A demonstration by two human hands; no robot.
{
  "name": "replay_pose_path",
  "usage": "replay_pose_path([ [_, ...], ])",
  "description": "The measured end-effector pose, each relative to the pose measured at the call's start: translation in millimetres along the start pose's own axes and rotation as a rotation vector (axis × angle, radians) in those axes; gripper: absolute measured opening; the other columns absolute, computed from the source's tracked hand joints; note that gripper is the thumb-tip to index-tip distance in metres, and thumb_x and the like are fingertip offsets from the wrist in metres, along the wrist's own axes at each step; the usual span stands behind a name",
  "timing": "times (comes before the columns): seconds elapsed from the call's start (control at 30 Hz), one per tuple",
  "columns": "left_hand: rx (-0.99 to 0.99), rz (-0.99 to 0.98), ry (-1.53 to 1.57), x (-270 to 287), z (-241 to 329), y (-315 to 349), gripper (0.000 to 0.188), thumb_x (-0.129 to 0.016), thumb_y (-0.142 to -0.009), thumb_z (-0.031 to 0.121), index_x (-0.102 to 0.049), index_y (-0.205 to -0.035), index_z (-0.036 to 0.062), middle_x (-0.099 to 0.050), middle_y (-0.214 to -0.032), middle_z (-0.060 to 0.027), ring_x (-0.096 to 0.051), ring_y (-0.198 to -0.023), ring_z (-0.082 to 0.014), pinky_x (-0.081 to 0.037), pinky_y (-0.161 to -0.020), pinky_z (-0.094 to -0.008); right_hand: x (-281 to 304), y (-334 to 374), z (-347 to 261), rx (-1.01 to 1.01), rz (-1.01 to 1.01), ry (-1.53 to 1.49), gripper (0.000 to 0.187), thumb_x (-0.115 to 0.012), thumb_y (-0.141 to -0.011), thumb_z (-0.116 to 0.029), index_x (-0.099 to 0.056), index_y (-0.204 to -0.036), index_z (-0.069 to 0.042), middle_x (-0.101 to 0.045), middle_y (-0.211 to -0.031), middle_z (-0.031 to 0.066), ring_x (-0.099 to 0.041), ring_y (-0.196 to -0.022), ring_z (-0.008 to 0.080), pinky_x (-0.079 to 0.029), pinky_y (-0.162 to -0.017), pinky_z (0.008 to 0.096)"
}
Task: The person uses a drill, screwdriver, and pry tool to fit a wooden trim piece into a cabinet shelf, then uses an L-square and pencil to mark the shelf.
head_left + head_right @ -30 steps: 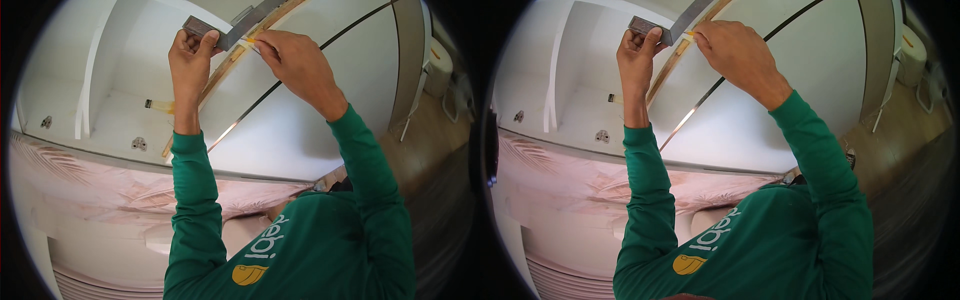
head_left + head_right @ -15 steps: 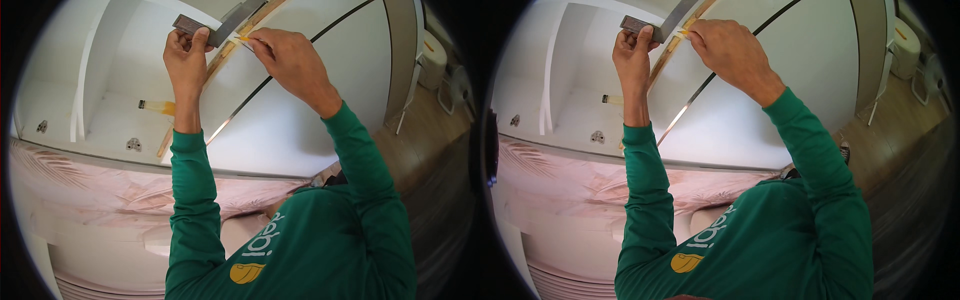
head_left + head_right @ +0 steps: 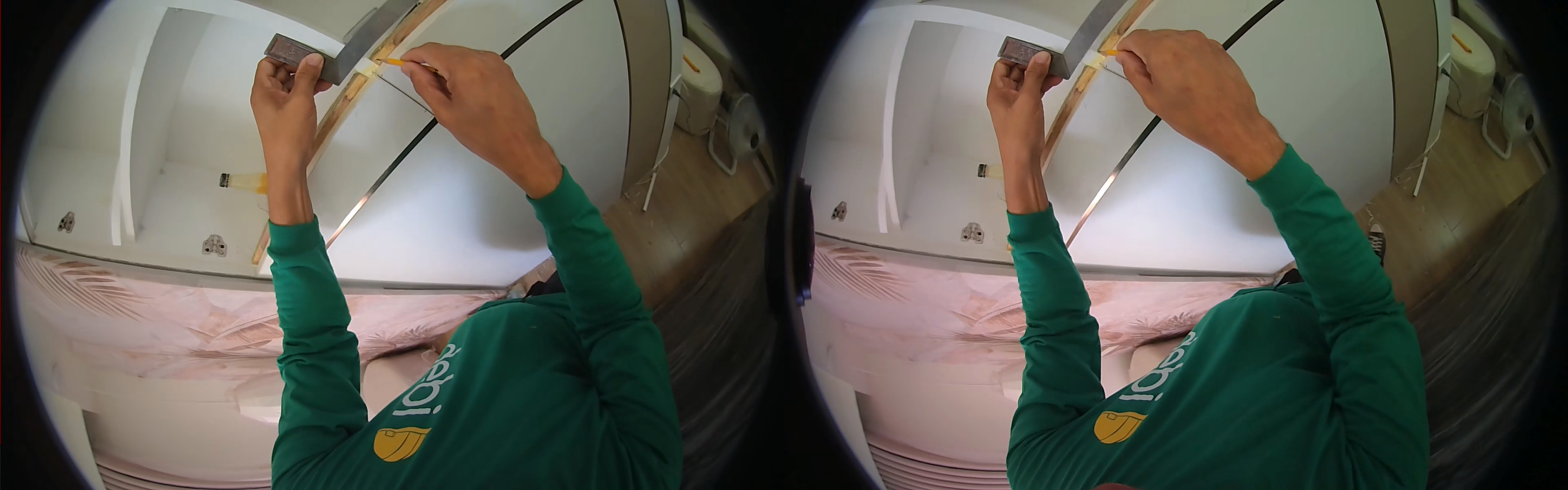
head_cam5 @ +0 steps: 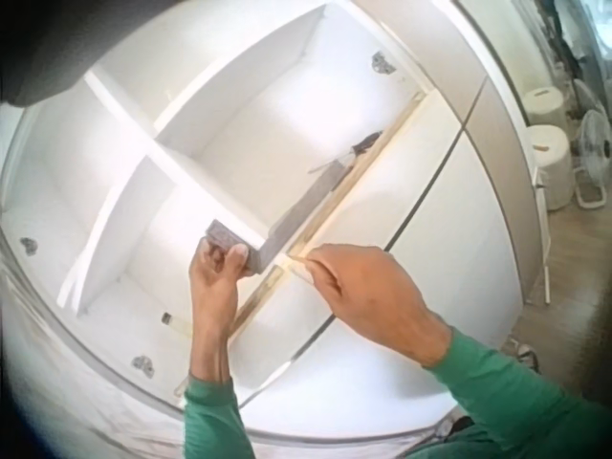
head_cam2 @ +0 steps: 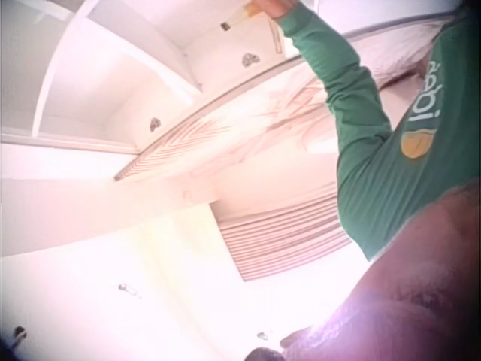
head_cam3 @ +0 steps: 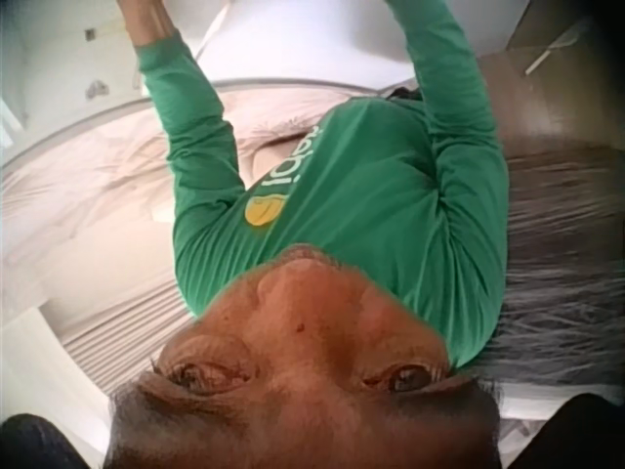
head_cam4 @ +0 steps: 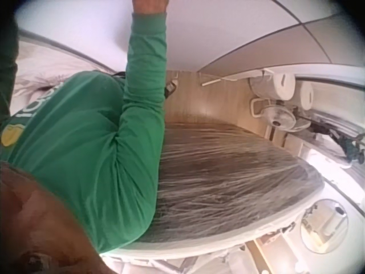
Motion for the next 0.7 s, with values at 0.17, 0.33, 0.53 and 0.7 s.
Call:
replay_pose_path([
  [0.17, -0.01, 0.023, -0.008, 0, 4, 2, 0.031, -0.071, -0.098, 0.015, -0.058, -0.115, -0.0081, -0.069, -0.102, -0.0131, -0.068, -0.087, -0.0162, -0.059, -0.078, -0.03, -3, 3, -3, -0.022, -0.026, -0.052, 0.017, -0.061, -0.099, -0.019, -0.069, -0.095, -0.004, -0.069, -0.079, 0.0133, -0.066, -0.072, 0.0353, -0.054, -0.066, 0.0451],
  [0.33, -0.039, 0.006, 0.012, -1, 2, 0, 0.031, -0.071, -0.098, 0.014, -0.058, -0.115, -0.0079, -0.069, -0.102, -0.0127, -0.068, -0.087, -0.0162, -0.059, -0.078, -0.0294, -10, 1, -6, 0.046, -0.017, -0.023, 0.019, -0.061, -0.099, -0.02, -0.069, -0.094, -0.003, -0.07, -0.081, 0.0128, -0.067, -0.075, 0.0352, -0.055, -0.067, 0.0459],
  [0.53, -0.03, 0.01, 0.015, -1, 1, 0, 0.029, -0.071, -0.098, 0.014, -0.058, -0.114, -0.007, -0.07, -0.101, -0.012, -0.067, -0.086, -0.0155, -0.058, -0.078, -0.0291, -13, -3, -3, 0.022, -0.058, -0.021, 0.021, -0.061, -0.1, -0.021, -0.069, -0.093, -0.003, -0.07, -0.083, 0.0132, -0.068, -0.078, 0.0351, -0.055, -0.07, 0.0457],
  [0.7, -0.009, 0.018, 0.016, -2, 1, 2, 0.029, -0.071, -0.099, 0.014, -0.058, -0.115, -0.0063, -0.07, -0.101, -0.0117, -0.067, -0.086, -0.0148, -0.057, -0.079, -0.029, -12, -3, 1, 0.023, -0.045, -0.004, 0.021, -0.06, -0.1, -0.021, -0.069, -0.093, -0.003, -0.07, -0.083, 0.0133, -0.068, -0.076, 0.035, -0.055, -0.07, 0.0457],
])
Point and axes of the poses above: each hand's wrist, its own y-axis away from the middle knuckle, its own x-axis out of the back of the hand, z = x × y, the point moved 5 cm from there along -y, towards the middle knuckle
